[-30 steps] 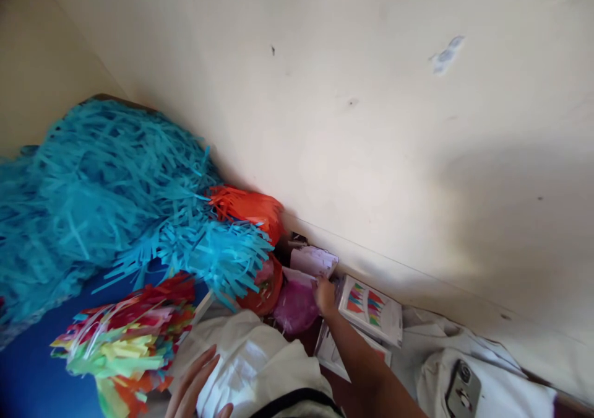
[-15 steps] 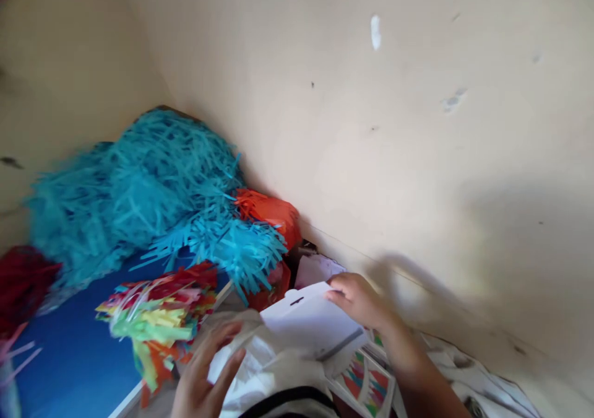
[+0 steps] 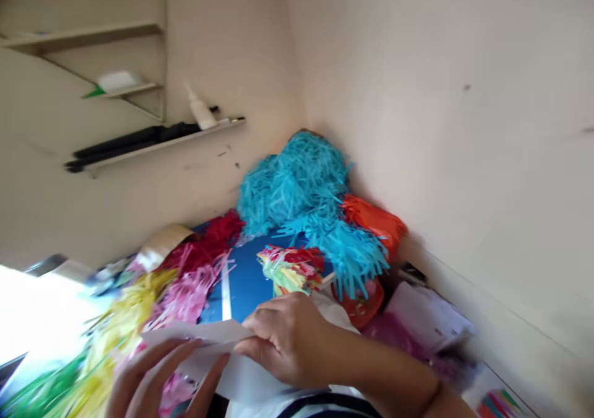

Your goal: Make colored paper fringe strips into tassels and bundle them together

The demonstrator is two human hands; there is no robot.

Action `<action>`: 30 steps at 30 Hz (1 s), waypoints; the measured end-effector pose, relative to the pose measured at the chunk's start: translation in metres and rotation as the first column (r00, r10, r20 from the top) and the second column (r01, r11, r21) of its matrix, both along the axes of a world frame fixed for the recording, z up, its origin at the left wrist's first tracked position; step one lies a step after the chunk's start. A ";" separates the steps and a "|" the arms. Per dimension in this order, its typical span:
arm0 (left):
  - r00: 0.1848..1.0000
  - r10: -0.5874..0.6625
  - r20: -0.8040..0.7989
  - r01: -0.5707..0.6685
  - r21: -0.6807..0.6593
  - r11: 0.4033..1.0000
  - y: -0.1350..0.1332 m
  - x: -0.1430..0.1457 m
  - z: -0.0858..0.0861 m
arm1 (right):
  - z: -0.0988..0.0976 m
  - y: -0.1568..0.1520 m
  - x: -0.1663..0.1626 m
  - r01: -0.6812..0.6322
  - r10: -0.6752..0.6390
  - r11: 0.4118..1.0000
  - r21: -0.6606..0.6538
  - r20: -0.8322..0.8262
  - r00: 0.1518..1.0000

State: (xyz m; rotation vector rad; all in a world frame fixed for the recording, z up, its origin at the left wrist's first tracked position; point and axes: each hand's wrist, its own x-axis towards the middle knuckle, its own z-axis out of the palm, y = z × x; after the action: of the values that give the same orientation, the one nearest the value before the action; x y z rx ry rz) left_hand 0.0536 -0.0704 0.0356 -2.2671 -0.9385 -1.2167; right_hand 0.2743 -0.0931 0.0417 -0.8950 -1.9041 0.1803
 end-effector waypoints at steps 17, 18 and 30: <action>0.997 0.049 -0.062 -0.079 -0.737 0.671 0.010 -0.054 0.008 | -0.081 0.035 -0.078 0.109 -0.087 0.983 0.146 -0.146 0.985; 0.997 0.053 -0.048 -0.071 -0.771 0.633 0.011 -0.054 0.010 | -0.079 0.035 -0.079 0.093 -0.072 0.980 0.178 -0.121 0.990; 0.990 -0.016 0.138 0.138 -0.965 0.225 0.030 -0.062 0.010 | -0.087 0.033 -0.085 0.111 -0.100 0.989 0.096 -0.107 0.989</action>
State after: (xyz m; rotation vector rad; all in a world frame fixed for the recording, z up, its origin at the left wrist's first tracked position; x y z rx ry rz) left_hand -0.0081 -0.0406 0.0451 -3.2073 -2.1392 -0.7720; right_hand 0.1889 -0.0597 -0.0449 -0.8989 -1.7510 0.0637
